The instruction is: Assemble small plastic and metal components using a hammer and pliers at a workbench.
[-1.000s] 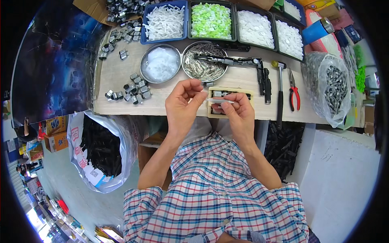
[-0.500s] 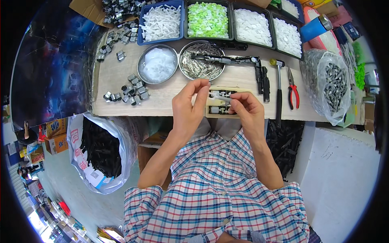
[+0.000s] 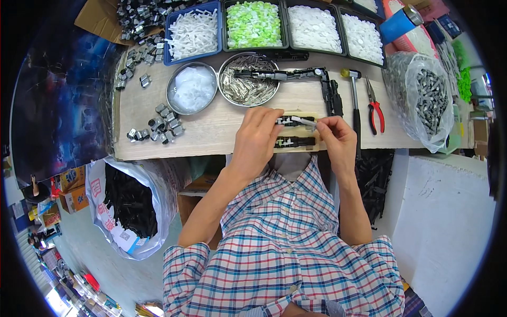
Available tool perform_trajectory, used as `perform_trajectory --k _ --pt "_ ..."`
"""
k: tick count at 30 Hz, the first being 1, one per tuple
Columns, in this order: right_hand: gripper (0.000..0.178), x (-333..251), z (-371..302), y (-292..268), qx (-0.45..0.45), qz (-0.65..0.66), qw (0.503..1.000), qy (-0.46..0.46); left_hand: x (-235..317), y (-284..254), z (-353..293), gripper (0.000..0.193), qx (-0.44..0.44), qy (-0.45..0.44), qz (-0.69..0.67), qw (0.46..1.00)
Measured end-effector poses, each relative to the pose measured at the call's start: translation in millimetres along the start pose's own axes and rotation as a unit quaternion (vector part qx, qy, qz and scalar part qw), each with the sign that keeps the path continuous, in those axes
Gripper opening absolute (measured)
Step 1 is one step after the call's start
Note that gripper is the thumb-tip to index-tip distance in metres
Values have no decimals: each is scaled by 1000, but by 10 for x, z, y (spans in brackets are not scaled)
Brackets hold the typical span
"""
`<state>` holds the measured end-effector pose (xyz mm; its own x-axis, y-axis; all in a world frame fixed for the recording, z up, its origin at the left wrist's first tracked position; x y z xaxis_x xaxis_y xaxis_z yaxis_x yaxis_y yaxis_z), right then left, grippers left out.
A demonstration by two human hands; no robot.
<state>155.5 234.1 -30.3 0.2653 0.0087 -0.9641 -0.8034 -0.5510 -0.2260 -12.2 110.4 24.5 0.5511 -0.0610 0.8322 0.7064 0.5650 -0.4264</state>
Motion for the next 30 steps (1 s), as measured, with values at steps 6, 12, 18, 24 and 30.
perform_trajectory --k 6,12,18,24,30 --pt "13 98 144 -10 -29 -76 997 -11 -31 156 89 17 -36 31 45 998" --pt "12 70 224 47 -57 -87 995 3 -29 368 189 11 -64 67 81 992" --pt "11 -48 222 125 -35 -181 977 -105 47 470 229 10 -85 98 159 979" --pt "16 -192 52 183 24 -259 944 -203 184 589 217 9 -96 126 194 968" --pt "27 -350 149 -105 -41 -264 950 -162 -88 440 364 12 -133 82 172 973"
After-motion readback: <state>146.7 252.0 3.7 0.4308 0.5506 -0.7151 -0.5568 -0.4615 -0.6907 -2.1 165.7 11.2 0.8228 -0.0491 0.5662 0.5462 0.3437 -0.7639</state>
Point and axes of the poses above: each hand's wrist, its own z-axis towards the middle knuckle, its own y-axis out of the palm, x = y × z, the point moved 9 cm from there along z, towards the middle knuckle, and after that the axes turned 8 degrees about -z, right-handed, at the moved point
